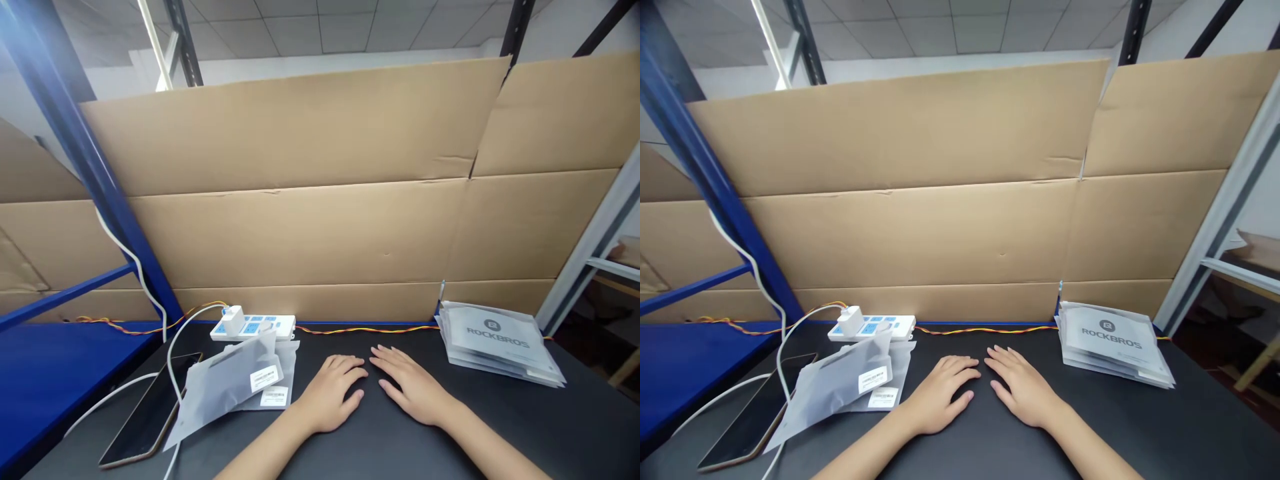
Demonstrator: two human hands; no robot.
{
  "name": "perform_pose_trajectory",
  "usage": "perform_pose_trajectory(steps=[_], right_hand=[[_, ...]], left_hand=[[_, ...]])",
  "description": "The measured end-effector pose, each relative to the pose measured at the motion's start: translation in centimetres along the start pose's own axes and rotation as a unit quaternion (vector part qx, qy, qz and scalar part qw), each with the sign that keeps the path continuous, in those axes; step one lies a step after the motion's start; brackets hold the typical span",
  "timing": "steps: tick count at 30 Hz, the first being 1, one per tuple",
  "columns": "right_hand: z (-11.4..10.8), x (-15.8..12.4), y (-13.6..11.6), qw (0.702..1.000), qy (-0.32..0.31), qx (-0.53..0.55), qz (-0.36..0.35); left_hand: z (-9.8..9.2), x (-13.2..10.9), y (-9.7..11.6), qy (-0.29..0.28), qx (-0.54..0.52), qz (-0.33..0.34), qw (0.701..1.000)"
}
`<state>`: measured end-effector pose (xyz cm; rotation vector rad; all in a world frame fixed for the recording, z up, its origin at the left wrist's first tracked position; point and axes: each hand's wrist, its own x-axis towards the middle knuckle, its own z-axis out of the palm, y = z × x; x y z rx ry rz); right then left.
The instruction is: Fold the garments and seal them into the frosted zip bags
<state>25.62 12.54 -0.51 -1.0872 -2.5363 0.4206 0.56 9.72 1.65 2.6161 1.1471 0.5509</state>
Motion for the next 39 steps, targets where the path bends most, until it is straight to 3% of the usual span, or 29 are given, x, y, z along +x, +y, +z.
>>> perform_pose_trajectory(steps=[7, 10, 14, 18, 21, 25, 34, 37, 39], right_hand=[[-0.1, 0.0, 0.1, 0.999, 0.009, 0.036, 0.013], [-0.2, -0.1, 0.1, 0.999, 0.011, 0.037, 0.013], [-0.2, -0.1, 0.2, 0.999, 0.010, 0.038, 0.017], [-0.3, -0.2, 0.1, 0.999, 0.009, 0.041, 0.014], [-0.3, -0.2, 0.1, 0.999, 0.011, 0.041, 0.016], [-0.3, -0.2, 0.1, 0.999, 0.005, 0.035, 0.022], [-0.2, -0.3, 0.3, 0.999, 0.017, 0.043, 0.016], [-0.2, -0.2, 0.5, 0.998, 0.016, 0.056, 0.019], [-0.1, -0.1, 0.0, 0.996, 0.023, 0.081, 0.039]], left_hand=[[0.3, 0.1, 0.5, 0.005, 0.055, 0.034, 0.998], [-0.9, 0.4, 0.7, -0.017, 0.115, 0.045, 0.992], [-6.1, -0.5, -1.8, -0.001, 0.119, -0.012, 0.993], [-12.4, -3.7, -7.6, 0.077, 0.108, -0.185, 0.974], [-14.9, -6.4, -11.5, 0.047, 0.127, -0.253, 0.958], [-15.0, -8.1, -13.3, 0.005, 0.129, -0.280, 0.951], [-13.8, -7.4, -12.9, 0.002, 0.134, -0.288, 0.948], [-13.2, -6.2, -11.3, 0.003, 0.111, -0.260, 0.959], [-11.5, -4.9, -8.9, 0.017, 0.071, -0.219, 0.973]])
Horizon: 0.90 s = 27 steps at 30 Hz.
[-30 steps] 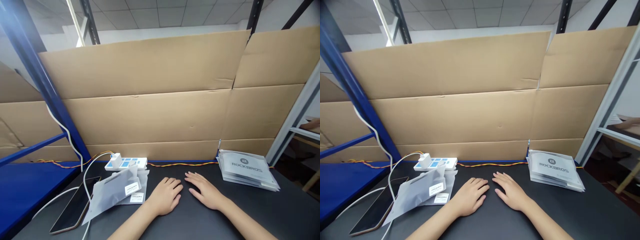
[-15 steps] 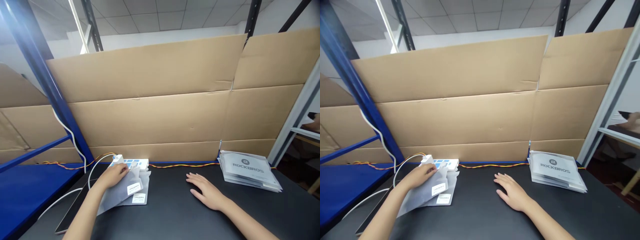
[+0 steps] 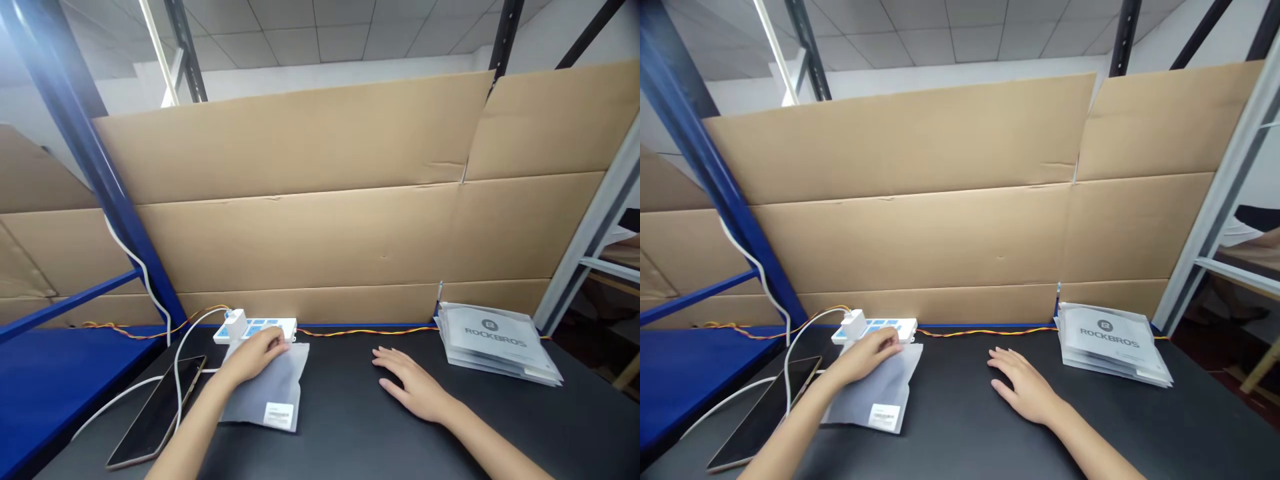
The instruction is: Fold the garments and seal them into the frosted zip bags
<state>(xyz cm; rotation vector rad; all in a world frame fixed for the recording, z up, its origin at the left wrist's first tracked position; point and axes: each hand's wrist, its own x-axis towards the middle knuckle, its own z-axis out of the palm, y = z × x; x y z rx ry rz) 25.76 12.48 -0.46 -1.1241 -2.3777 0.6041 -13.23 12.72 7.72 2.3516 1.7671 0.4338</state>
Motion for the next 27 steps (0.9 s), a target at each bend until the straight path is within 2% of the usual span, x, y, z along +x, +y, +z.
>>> perform_pose_trajectory(steps=[3, 5, 7, 8, 11, 15, 17, 20, 24, 27], right_hand=[[0.6, -0.1, -2.4, 0.995, 0.033, 0.089, 0.044], [1.1, -0.3, -4.6, 0.988, 0.033, 0.148, 0.032], [1.3, -0.5, -6.2, 0.986, -0.008, 0.164, 0.004], [1.2, -0.6, -6.5, 0.986, -0.033, 0.162, 0.001], [-0.1, -0.8, -4.9, 0.983, -0.076, 0.162, 0.041], [-2.7, -1.0, -0.7, 0.971, -0.114, 0.199, 0.070], [-3.2, -1.0, 0.0, 0.965, -0.139, 0.215, 0.064], [-2.5, -1.0, -1.4, 0.966, -0.134, 0.213, 0.051], [0.1, -1.1, -5.0, 0.984, -0.081, 0.158, 0.025], [1.4, -1.1, -6.2, 0.991, -0.056, 0.118, 0.009]], left_hand=[[3.5, -0.4, 6.1, 0.009, -0.073, 0.065, 0.995], [6.1, -1.1, 10.0, 0.003, -0.110, 0.102, 0.989], [7.8, -1.8, 12.4, -0.032, -0.117, 0.149, 0.981], [8.2, -2.0, 12.9, -0.044, -0.118, 0.163, 0.979], [7.9, -1.8, 11.6, -0.046, -0.125, 0.164, 0.977], [7.2, -0.1, 7.9, -0.033, -0.152, 0.100, 0.983], [7.5, 0.3, 7.3, -0.043, -0.167, 0.069, 0.983], [8.6, 0.0, 8.4, -0.065, -0.194, 0.062, 0.977], [10.0, -1.2, 11.4, -0.090, -0.231, 0.095, 0.964], [10.1, -1.6, 12.4, -0.110, -0.255, 0.124, 0.953]])
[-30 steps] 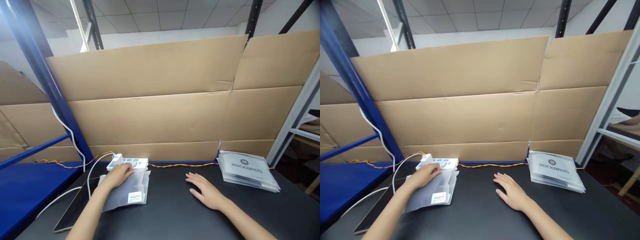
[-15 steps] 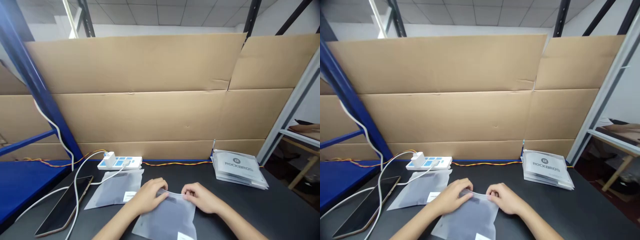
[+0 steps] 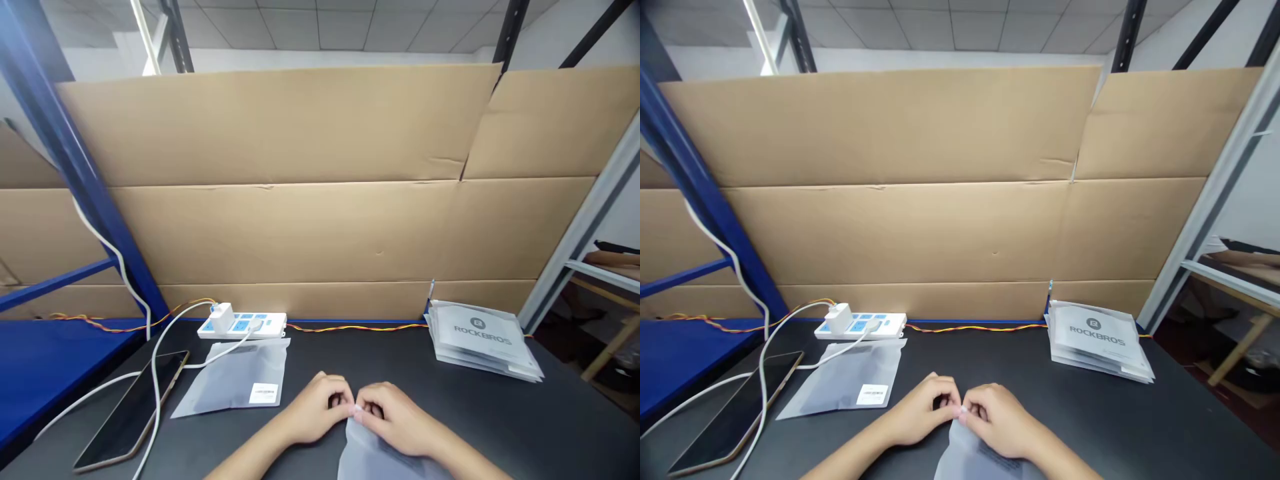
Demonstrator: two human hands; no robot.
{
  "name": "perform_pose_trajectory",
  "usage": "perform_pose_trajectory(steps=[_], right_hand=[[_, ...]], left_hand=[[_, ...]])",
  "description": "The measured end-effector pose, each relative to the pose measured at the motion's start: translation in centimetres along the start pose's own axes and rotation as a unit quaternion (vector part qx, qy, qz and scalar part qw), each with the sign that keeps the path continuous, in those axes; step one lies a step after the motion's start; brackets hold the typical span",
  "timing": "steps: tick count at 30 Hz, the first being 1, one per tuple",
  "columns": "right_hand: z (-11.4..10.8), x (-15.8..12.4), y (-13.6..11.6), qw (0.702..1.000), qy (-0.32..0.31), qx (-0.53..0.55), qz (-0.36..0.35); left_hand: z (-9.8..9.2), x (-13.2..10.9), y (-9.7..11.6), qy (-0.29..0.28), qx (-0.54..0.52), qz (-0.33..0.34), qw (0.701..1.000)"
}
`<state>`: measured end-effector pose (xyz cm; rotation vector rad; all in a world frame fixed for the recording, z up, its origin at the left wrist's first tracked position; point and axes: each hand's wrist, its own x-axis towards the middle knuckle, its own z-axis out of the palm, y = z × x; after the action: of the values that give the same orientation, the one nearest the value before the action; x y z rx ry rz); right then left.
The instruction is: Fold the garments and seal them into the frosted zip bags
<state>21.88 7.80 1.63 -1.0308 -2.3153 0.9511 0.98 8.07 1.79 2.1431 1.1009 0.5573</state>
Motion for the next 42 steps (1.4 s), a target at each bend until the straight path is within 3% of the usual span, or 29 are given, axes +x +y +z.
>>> perform_pose_trajectory(steps=[4, 9, 12, 15, 19, 24, 33, 35, 38, 42], right_hand=[[-0.8, 0.2, 0.9, 0.999, -0.011, 0.043, 0.002], [-3.2, 0.2, 2.5, 0.994, 0.038, 0.098, 0.022], [-3.5, 0.1, 2.5, 0.989, 0.015, 0.142, 0.031], [-3.0, -0.1, 2.0, 0.981, -0.008, 0.190, 0.023], [-2.2, 0.0, 1.1, 0.969, -0.003, 0.248, 0.007], [-1.5, 0.2, 0.0, 0.992, -0.044, 0.117, -0.023], [-0.5, -0.1, -0.9, 0.984, -0.083, 0.142, -0.073], [-0.2, 0.1, -0.2, 0.987, -0.065, 0.139, -0.045], [-0.9, 0.6, 1.9, 0.990, -0.005, 0.133, 0.055], [-4.8, 0.6, 5.9, 0.984, 0.058, 0.121, 0.121]], left_hand=[[-2.3, 0.1, -0.4, 0.014, -0.024, 0.022, 0.999], [-6.9, 0.1, -3.1, 0.163, -0.040, -0.019, 0.986], [-7.9, 0.0, -4.7, 0.203, -0.072, -0.037, 0.976], [-6.9, 0.1, -4.9, 0.202, -0.081, -0.046, 0.975], [-4.0, 0.3, -3.6, 0.178, -0.079, -0.033, 0.980], [-1.3, 0.4, -2.1, 0.144, -0.039, -0.007, 0.989], [-0.8, 0.3, -1.0, 0.131, 0.036, 0.013, 0.991], [-0.8, 0.4, -1.0, 0.126, 0.042, 0.012, 0.991], [-0.6, 0.6, -1.1, 0.114, 0.052, 0.012, 0.992], [-0.9, 0.3, -1.2, 0.099, 0.091, 0.014, 0.991]])
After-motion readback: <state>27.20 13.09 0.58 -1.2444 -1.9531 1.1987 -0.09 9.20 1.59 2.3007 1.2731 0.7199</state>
